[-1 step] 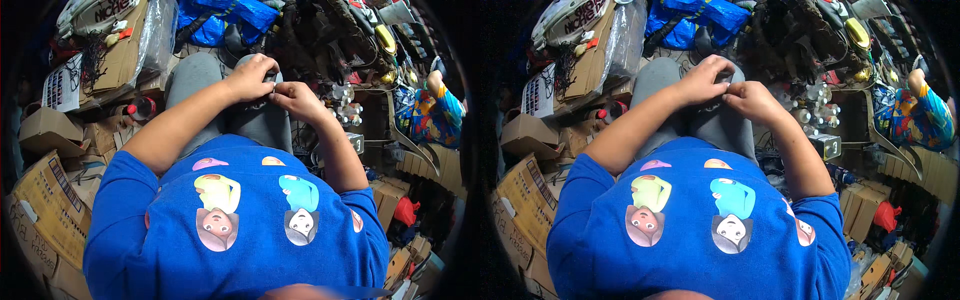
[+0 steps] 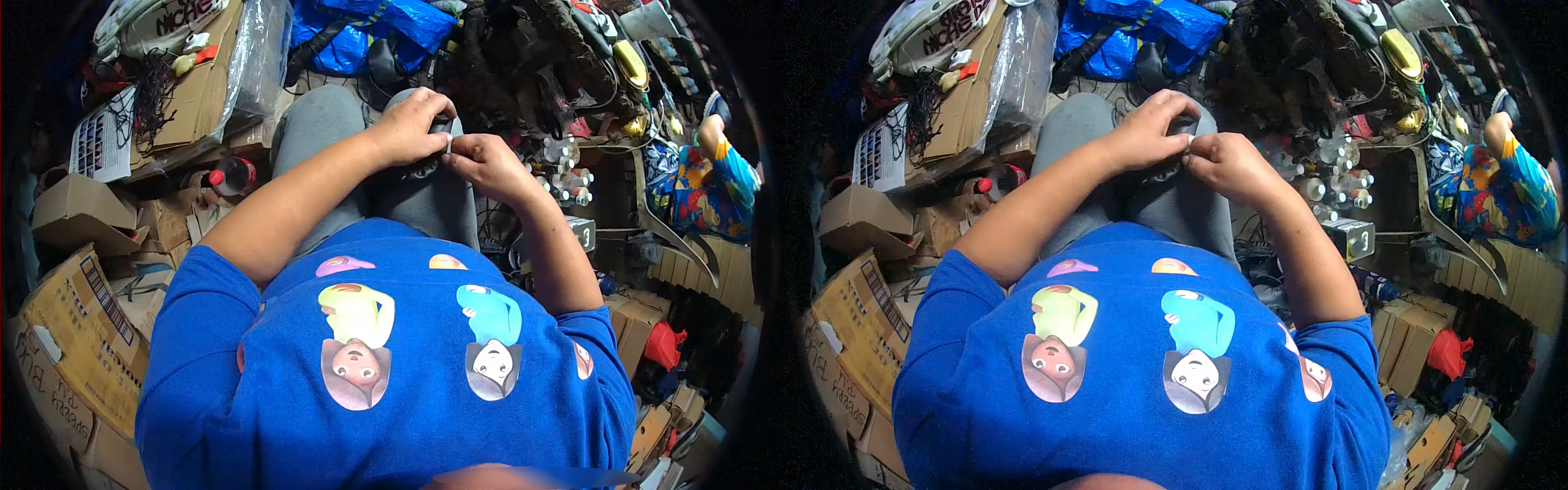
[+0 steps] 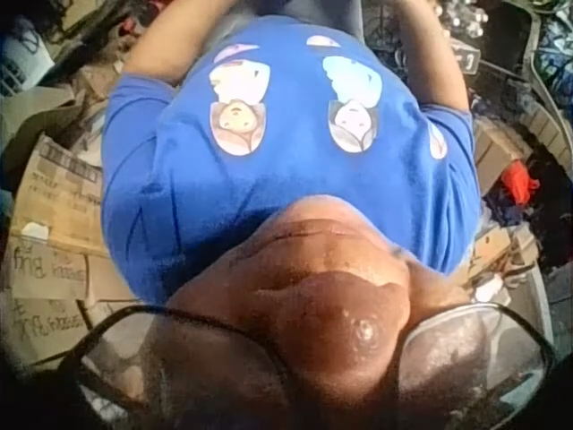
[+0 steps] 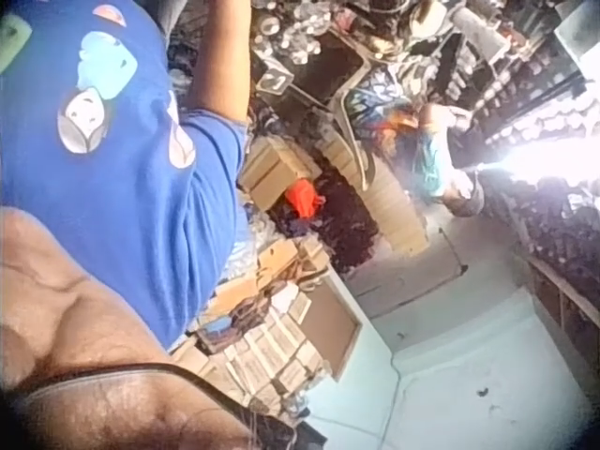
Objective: Hand-stitching or lacing a black leather shoe upper component.
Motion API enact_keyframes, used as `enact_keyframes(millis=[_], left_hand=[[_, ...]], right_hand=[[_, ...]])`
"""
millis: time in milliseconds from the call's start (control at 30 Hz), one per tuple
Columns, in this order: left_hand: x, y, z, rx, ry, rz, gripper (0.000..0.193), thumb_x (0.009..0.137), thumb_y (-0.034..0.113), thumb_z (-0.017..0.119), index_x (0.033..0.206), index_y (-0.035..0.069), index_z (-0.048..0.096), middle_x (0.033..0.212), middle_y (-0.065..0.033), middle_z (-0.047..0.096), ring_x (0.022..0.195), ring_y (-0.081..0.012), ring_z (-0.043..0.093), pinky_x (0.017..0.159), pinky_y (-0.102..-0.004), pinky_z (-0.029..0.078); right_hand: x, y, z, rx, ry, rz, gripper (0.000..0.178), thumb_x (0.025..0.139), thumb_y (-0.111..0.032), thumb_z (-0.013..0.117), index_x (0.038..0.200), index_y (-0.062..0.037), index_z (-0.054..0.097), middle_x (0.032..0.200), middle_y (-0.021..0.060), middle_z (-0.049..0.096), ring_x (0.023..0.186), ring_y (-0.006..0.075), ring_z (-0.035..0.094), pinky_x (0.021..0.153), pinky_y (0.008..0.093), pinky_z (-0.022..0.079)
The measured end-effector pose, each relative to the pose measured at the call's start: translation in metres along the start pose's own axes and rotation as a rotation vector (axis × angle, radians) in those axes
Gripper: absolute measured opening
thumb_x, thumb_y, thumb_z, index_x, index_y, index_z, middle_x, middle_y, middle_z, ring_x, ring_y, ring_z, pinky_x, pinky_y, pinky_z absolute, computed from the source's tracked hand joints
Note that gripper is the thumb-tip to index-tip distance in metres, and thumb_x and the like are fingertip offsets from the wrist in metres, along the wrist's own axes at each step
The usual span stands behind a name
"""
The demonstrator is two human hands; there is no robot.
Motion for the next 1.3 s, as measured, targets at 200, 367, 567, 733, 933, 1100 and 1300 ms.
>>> enact_keyframes(millis=[200, 367, 567, 733, 933, 1100, 1300], left_hand=[[0.008, -0.007, 0.003, 0.022, 0.002, 0.037, 0.03, 0.072, 0.02, 0.068, 0.097, 0.004, 0.06, 0.107, -0.0148, 0.053, 0.104, -0.0288, 0.051, 0.092, -0.0366, 0.041], [0.016, -0.005, -0.013, -0.038, -0.27, -0.004, 0.034, 0.075, 0.022, 0.068, 0.103, 0.003, 0.062, 0.107, -0.0141, 0.054, 0.105, -0.0266, 0.051, 0.093, -0.0347, 0.04], [0.027, -0.008, -0.014, -0.165, -0.442, -0.083, 0.024, 0.074, 0.018, 0.069, 0.092, 0.002, 0.062, 0.091, -0.0066, 0.059, 0.093, -0.0193, 0.055, 0.087, -0.0308, 0.042], [0.025, -0.013, -0.011, -0.358, -0.518, -0.125, 0.022, 0.075, 0.013, 0.067, 0.093, 0.001, 0.062, 0.088, -0.0031, 0.06, 0.088, -0.0136, 0.054, 0.085, -0.0293, 0.042], [0.019, -0.005, -0.014, -0.318, -0.61, -0.102, 0.031, 0.078, 0.012, 0.061, 0.107, 0.001, 0.062, 0.101, -0.0074, 0.064, 0.095, -0.0146, 0.057, 0.091, -0.0294, 0.041], [0.016, 0.001, -0.016, -0.278, -0.656, -0.077, 0.035, 0.079, 0.012, 0.058, 0.113, 0.001, 0.06, 0.106, -0.0087, 0.064, 0.1, -0.0154, 0.057, 0.094, -0.0301, 0.039], [0.018, -0.003, -0.013, -0.26, -0.648, -0.083, 0.035, 0.079, 0.011, 0.059, 0.112, 0.001, 0.061, 0.106, -0.0091, 0.064, 0.099, -0.0149, 0.057, 0.094, -0.0298, 0.04]], right_hand=[[-0.026, 0.001, -0.01, 0.162, 0.059, -0.029, 0.025, 0.083, -0.014, 0.059, 0.064, -0.0034, 0.047, 0.058, -0.0054, 0.037, 0.055, 0.0039, 0.036, 0.048, 0.0241, 0.03], [-0.046, -0.009, -0.035, 0.427, 0.191, -0.018, 0.016, 0.084, -0.013, 0.063, 0.073, -0.0029, 0.058, 0.064, -0.0045, 0.046, 0.061, 0.0039, 0.042, 0.055, 0.0214, 0.036], [-0.028, -0.004, -0.025, -0.118, 0.263, -0.109, 0.017, 0.081, -0.007, 0.063, 0.097, -0.008, 0.068, 0.077, 0.0064, 0.054, 0.068, 0.0144, 0.055, 0.062, 0.0264, 0.044], [-0.022, -0.012, -0.024, -0.108, 0.248, -0.096, 0.018, 0.08, -0.007, 0.061, 0.097, -0.0086, 0.068, 0.077, 0.0079, 0.055, 0.07, 0.0177, 0.058, 0.064, 0.0287, 0.045], [-0.02, -0.01, -0.024, -0.165, 0.232, -0.073, 0.018, 0.078, -0.006, 0.06, 0.094, -0.0076, 0.069, 0.079, 0.0104, 0.057, 0.073, 0.0223, 0.06, 0.066, 0.0313, 0.047], [-0.022, -0.014, -0.022, -0.246, 0.258, -0.07, 0.018, 0.076, -0.008, 0.06, 0.092, -0.0065, 0.069, 0.079, 0.0136, 0.059, 0.076, 0.0272, 0.061, 0.069, 0.0346, 0.048], [-0.023, -0.003, -0.012, -0.202, 0.278, -0.065, 0.02, 0.075, -0.008, 0.063, 0.094, -0.0095, 0.069, 0.079, 0.013, 0.059, 0.075, 0.0283, 0.061, 0.068, 0.0353, 0.048]])
Point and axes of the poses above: each hand's wrist, its own x-axis towards the middle knuckle, its own z-axis out of the palm, y = z × x, the point moved 6 cm from there along x, towards the middle knuckle
